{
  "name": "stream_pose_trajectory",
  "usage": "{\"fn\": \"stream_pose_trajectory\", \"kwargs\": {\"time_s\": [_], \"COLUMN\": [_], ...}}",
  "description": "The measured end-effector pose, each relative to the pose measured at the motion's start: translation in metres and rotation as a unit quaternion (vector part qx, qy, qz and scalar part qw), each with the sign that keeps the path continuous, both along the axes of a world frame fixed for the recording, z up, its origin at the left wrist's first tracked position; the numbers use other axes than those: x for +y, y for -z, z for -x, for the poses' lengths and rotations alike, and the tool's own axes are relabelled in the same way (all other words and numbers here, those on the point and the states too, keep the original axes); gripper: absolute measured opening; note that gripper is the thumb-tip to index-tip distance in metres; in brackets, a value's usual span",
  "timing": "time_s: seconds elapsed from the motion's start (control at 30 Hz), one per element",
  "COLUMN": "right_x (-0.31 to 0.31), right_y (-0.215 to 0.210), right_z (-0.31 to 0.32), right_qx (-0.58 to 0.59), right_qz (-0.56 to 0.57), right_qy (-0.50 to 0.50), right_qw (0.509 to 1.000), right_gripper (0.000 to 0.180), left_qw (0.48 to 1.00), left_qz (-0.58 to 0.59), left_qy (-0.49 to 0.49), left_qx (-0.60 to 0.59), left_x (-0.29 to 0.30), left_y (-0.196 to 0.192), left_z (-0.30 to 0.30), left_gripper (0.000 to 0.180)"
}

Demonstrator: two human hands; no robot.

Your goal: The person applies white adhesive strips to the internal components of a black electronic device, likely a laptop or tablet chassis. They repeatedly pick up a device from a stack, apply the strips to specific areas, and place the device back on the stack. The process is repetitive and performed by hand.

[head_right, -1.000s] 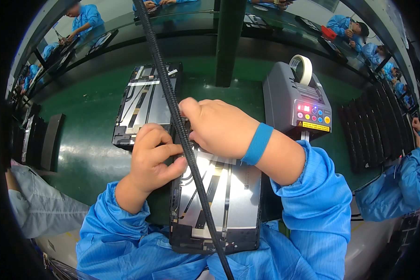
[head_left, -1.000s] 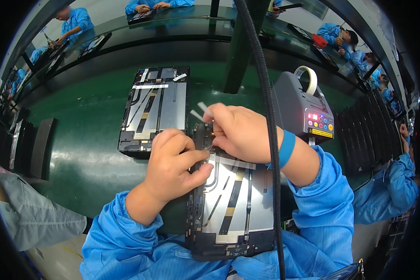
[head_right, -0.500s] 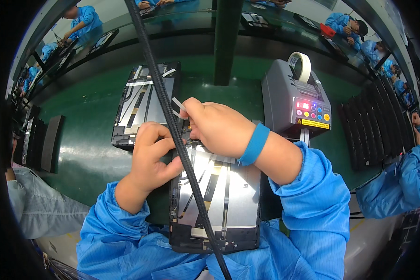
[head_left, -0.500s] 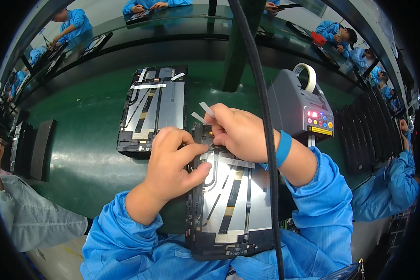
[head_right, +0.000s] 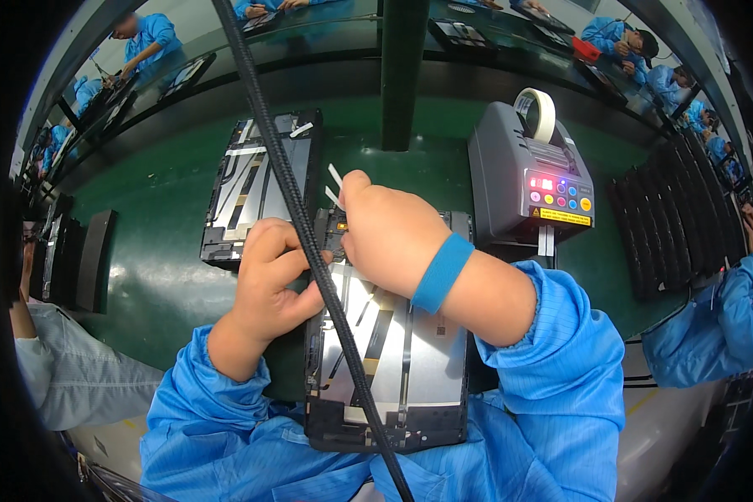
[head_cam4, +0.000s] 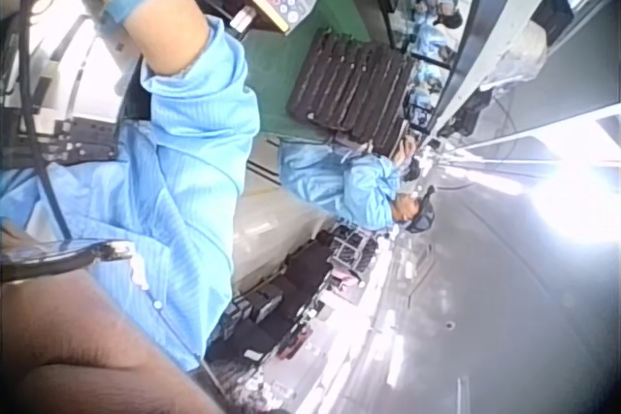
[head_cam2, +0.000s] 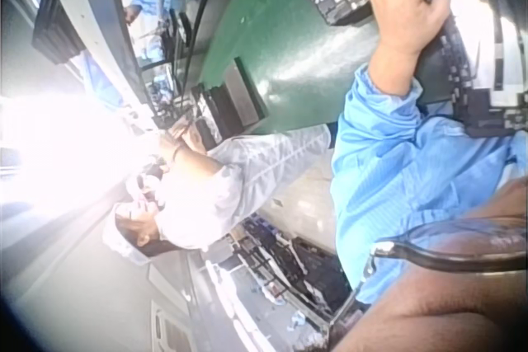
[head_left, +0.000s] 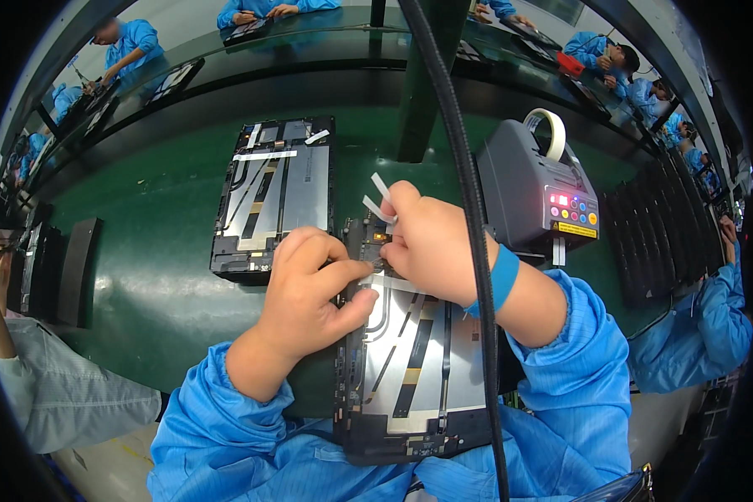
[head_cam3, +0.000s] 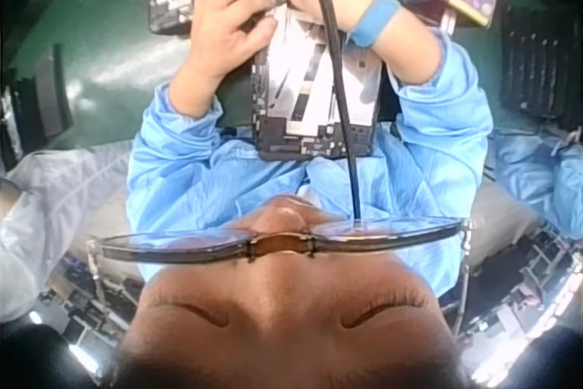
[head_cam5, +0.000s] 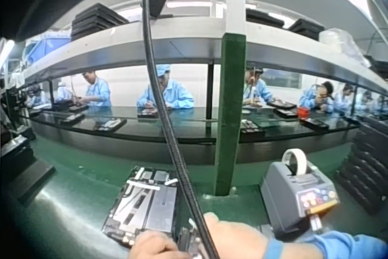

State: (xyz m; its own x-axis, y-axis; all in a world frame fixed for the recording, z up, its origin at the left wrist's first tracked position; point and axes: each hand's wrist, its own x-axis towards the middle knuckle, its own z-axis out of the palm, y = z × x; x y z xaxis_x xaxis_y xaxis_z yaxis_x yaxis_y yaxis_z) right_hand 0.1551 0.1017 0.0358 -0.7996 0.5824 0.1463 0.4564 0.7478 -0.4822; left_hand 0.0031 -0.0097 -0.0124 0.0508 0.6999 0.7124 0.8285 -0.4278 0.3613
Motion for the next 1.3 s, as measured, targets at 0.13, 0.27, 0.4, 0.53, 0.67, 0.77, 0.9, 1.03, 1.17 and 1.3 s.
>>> {"fn": "stream_pose_trajectory", "kwargs": {"time_s": [0.13,0.27,0.4,0.53,0.67,0.77,0.9,1.03,1.17,1.3], "right_x": [0.002,0.003,0.016,0.018,0.011,0.008,0.005,0.007,0.008,0.008], "right_y": [-0.007,-0.010,-0.014,-0.013,-0.001,0.002,0.001,-0.001,0.000,0.002], "right_z": [-0.001,-0.008,-0.019,-0.022,-0.011,-0.009,-0.008,-0.006,-0.007,-0.007], "right_qx": [-0.019,0.002,0.077,0.120,0.079,0.085,0.066,0.051,0.065,0.070], "right_qz": [0.078,0.125,0.139,0.028,0.025,0.128,0.127,0.158,0.187,0.189], "right_qy": [0.047,0.038,-0.014,-0.156,-0.114,-0.047,0.000,0.017,0.014,0.018], "right_qw": [0.996,0.991,0.987,0.980,0.990,0.987,0.990,0.986,0.980,0.979], "right_gripper": [0.036,0.035,0.023,0.020,0.022,0.023,0.027,0.031,0.031,0.032], "left_qw": [1.000,0.998,0.996,0.994,0.993,0.996,0.998,0.999,0.999,0.999], "left_qz": [0.027,0.067,0.081,0.092,0.091,0.079,0.049,0.042,0.042,0.037], "left_qy": [-0.005,0.003,0.022,0.050,0.067,0.047,0.012,-0.005,0.011,0.031], "left_qx": [0.003,0.008,-0.008,-0.038,-0.037,-0.011,-0.025,-0.006,-0.002,0.008], "left_x": [-0.003,-0.001,-0.002,-0.002,-0.002,-0.003,-0.006,-0.007,-0.005,-0.001], "left_y": [-0.003,-0.003,-0.003,-0.004,-0.004,-0.005,-0.006,-0.008,-0.008,-0.006], "left_z": [-0.002,-0.002,0.000,0.004,0.007,0.006,0.001,0.000,-0.001,0.000], "left_gripper": [0.025,0.028,0.031,0.032,0.033,0.034,0.031,0.027,0.025,0.024]}}
